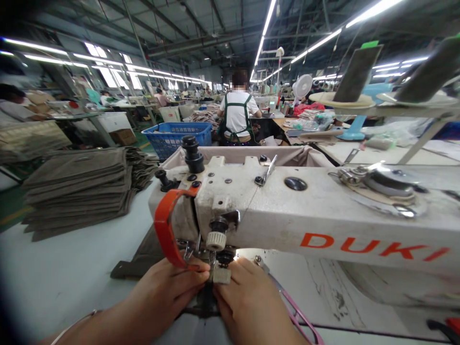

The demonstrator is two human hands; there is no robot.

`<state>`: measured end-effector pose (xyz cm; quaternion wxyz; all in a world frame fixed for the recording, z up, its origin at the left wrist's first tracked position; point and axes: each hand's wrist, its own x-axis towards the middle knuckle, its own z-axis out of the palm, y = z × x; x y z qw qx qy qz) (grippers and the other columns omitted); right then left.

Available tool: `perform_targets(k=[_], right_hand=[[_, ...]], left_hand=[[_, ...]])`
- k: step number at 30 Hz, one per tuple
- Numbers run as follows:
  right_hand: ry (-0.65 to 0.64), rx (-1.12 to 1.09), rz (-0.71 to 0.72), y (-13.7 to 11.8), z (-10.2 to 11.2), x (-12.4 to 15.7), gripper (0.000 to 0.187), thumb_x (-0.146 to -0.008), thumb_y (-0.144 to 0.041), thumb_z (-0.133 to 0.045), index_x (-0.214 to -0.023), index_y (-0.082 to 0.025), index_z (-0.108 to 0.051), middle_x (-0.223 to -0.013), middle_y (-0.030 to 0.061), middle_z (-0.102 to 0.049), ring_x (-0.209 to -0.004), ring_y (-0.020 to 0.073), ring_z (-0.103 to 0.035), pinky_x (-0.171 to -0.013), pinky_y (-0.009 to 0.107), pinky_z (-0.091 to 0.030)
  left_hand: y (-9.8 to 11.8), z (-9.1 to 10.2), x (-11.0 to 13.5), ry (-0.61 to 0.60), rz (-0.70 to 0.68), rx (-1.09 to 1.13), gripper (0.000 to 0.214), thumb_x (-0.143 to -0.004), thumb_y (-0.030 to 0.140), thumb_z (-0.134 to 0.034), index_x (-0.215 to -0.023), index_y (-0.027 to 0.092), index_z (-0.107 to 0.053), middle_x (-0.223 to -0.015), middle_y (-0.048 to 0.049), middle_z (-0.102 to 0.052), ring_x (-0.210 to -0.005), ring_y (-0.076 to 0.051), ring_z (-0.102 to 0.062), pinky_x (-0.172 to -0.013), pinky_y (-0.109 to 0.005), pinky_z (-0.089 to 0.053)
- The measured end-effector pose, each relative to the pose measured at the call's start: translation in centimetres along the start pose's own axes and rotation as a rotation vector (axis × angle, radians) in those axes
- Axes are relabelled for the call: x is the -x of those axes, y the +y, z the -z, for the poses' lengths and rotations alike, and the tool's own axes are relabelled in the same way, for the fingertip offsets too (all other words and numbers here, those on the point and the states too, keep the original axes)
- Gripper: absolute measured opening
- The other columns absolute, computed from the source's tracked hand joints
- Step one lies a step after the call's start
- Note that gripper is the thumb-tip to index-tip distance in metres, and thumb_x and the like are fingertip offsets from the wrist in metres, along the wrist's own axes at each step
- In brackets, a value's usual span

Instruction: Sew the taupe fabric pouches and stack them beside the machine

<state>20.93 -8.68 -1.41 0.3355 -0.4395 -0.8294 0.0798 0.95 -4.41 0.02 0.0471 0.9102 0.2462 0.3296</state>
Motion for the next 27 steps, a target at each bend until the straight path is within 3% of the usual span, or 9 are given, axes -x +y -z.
perform_targets(k=[8,18,27], right_hand=[[0.017,0.09,-0.033,0.2,-0.4,-0.2,0.018,-0.086,-0.008,-0.057,-0.091,-0.021,-0.067,-0.09,0.0053,-0.071,-0.083,0.0234,-0.062,-0.073,0.035,-0.053],[0.025,0.09,-0.08,0.6,-0.5,-0.9,0.018,-0.086,-0.007,-0.055,-0.09,-0.02,-0.067,-0.094,0.0084,-0.07,-0.083,0.0266,-0.064,-0.072,0.041,-0.057],[0.029,0.105,-0.083,0.6,-0.7,-0.8,0.019,-0.088,-0.009,-0.052,-0.091,-0.02,-0.067,-0.094,0.0082,-0.07,-0.086,0.0249,-0.064,-0.075,0.039,-0.056]], left_hand=[[-1.3,-0.5,0.1,-0.115,0.083,0.072,0.017,-0.095,0.012,-0.052,-0.095,0.02,-0.067,-0.097,-0.0034,-0.072,-0.086,-0.018,-0.066,-0.084,-0.03,-0.054],[-1.7,-0.7,-1.0,-0.086,0.143,0.066,0.013,-0.089,0.008,-0.062,-0.089,0.019,-0.069,-0.09,-0.002,-0.073,-0.087,-0.019,-0.066,-0.087,-0.031,-0.053],[-2.0,-1.1,-0.6,-0.064,0.148,0.049,0.014,-0.087,0.009,-0.063,-0.091,0.021,-0.07,-0.094,-0.0016,-0.074,-0.087,-0.02,-0.066,-0.085,-0.033,-0.054]])
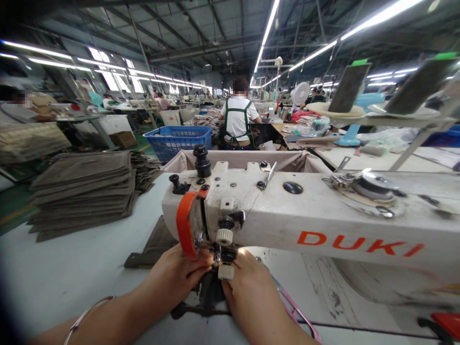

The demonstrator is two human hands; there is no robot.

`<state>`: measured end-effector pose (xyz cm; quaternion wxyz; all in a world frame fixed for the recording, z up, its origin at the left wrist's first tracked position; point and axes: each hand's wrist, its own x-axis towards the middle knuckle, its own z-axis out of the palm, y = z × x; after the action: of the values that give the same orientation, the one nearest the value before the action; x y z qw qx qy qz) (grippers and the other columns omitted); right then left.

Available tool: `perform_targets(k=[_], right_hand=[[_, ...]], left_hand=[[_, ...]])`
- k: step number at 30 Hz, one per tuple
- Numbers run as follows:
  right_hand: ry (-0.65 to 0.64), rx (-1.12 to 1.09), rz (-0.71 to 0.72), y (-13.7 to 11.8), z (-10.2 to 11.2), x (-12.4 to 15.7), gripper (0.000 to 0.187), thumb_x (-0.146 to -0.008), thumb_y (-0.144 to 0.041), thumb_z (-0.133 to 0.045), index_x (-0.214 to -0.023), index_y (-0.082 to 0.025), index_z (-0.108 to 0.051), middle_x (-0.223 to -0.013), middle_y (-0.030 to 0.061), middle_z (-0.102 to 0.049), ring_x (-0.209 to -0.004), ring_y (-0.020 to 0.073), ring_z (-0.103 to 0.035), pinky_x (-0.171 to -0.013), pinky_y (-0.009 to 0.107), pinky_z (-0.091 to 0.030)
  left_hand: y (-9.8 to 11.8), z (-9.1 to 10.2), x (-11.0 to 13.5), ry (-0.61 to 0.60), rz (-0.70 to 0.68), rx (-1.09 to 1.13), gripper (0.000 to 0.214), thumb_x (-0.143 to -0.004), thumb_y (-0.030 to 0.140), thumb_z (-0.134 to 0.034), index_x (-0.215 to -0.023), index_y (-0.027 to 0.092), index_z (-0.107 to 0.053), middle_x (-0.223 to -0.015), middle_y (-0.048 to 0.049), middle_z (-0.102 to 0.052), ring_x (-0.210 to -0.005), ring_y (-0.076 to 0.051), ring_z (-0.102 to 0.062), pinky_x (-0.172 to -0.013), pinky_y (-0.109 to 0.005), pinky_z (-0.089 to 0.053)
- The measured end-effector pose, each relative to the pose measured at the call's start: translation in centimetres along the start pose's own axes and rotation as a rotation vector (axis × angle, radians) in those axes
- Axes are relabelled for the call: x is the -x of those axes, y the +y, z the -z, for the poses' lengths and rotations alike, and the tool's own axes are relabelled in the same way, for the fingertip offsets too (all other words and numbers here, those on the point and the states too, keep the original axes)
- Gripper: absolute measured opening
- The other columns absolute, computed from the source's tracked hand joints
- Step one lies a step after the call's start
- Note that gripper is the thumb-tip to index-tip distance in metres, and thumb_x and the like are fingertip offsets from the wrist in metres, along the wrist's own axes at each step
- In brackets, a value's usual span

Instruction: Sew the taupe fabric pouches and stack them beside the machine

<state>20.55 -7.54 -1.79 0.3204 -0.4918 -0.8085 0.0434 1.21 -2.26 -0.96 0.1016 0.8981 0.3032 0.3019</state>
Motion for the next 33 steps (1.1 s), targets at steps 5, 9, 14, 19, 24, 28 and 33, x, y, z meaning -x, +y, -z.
perform_targets(k=[5,9,14,19,24,28,33], right_hand=[[0.02,0.014,0.0,0.1,0.0,0.0,0.018,-0.088,-0.01,-0.052,-0.087,-0.02,-0.067,-0.09,0.0085,-0.069,-0.083,0.0234,-0.063,-0.074,0.036,-0.056],[0.032,0.0,-0.006,0.2,0.0,-0.2,0.018,-0.089,-0.009,-0.053,-0.086,-0.02,-0.066,-0.087,0.0073,-0.068,-0.081,0.0221,-0.063,-0.074,0.034,-0.055],[0.015,0.016,-0.021,0.1,0.0,-0.3,0.017,-0.087,-0.008,-0.056,-0.087,-0.021,-0.067,-0.093,0.007,-0.07,-0.084,0.0221,-0.063,-0.076,0.034,-0.054],[-0.009,0.04,-0.041,0.1,-0.1,-0.2,0.016,-0.085,-0.008,-0.058,-0.085,-0.021,-0.068,-0.091,0.0071,-0.07,-0.082,0.0219,-0.064,-0.074,0.032,-0.054],[0.015,0.036,-0.046,0.1,-0.8,-0.1,0.018,-0.085,-0.007,-0.055,-0.082,-0.021,-0.066,-0.094,0.0066,-0.07,-0.086,0.021,-0.064,-0.079,0.031,-0.053],[-0.015,0.149,-0.027,0.5,-1.9,-0.3,0.012,-0.078,-0.01,-0.061,-0.074,-0.022,-0.063,-0.085,0.0026,-0.071,-0.075,0.019,-0.065,-0.065,0.025,-0.051],[-0.035,0.233,-0.017,1.5,-2.9,-0.7,0.004,-0.075,-0.019,-0.065,-0.074,-0.023,-0.063,-0.079,0.0021,-0.07,-0.071,0.0212,-0.066,-0.058,0.026,-0.049]], left_hand=[[0.0,0.0,0.0,-0.009,-0.004,-0.015,0.014,-0.089,0.011,-0.06,-0.092,0.021,-0.071,-0.093,-0.002,-0.074,-0.09,-0.019,-0.067,-0.087,-0.033,-0.054],[0.0,0.0,-0.1,-0.002,0.01,-0.025,0.015,-0.087,0.009,-0.062,-0.09,0.021,-0.07,-0.093,-0.0017,-0.074,-0.09,-0.019,-0.067,-0.088,-0.033,-0.054],[0.0,-0.2,-0.1,0.005,0.018,-0.039,0.015,-0.086,0.007,-0.064,-0.087,0.021,-0.071,-0.091,-0.0014,-0.074,-0.086,-0.019,-0.067,-0.086,-0.033,-0.054],[-0.1,-0.4,0.1,-0.014,0.034,-0.058,0.015,-0.086,0.009,-0.064,-0.089,0.022,-0.071,-0.093,-0.0008,-0.074,-0.089,-0.019,-0.067,-0.086,-0.033,-0.055],[-0.1,-0.5,0.2,0.012,0.019,-0.058,0.019,-0.084,0.007,-0.061,-0.087,0.022,-0.072,-0.092,-0.0019,-0.073,-0.086,-0.021,-0.068,-0.081,-0.034,-0.057],[-0.6,-0.4,0.3,0.0,-0.03,-0.031,0.023,-0.085,0.007,-0.054,-0.088,0.025,-0.07,-0.09,0.0001,-0.073,-0.086,-0.019,-0.069,-0.08,-0.029,-0.058],[-1.9,-1.0,0.3,-0.006,-0.057,-0.056,0.023,-0.083,0.01,-0.055,-0.089,0.028,-0.068,-0.091,0.0026,-0.073,-0.087,-0.02,-0.07,-0.08,-0.029,-0.059]])
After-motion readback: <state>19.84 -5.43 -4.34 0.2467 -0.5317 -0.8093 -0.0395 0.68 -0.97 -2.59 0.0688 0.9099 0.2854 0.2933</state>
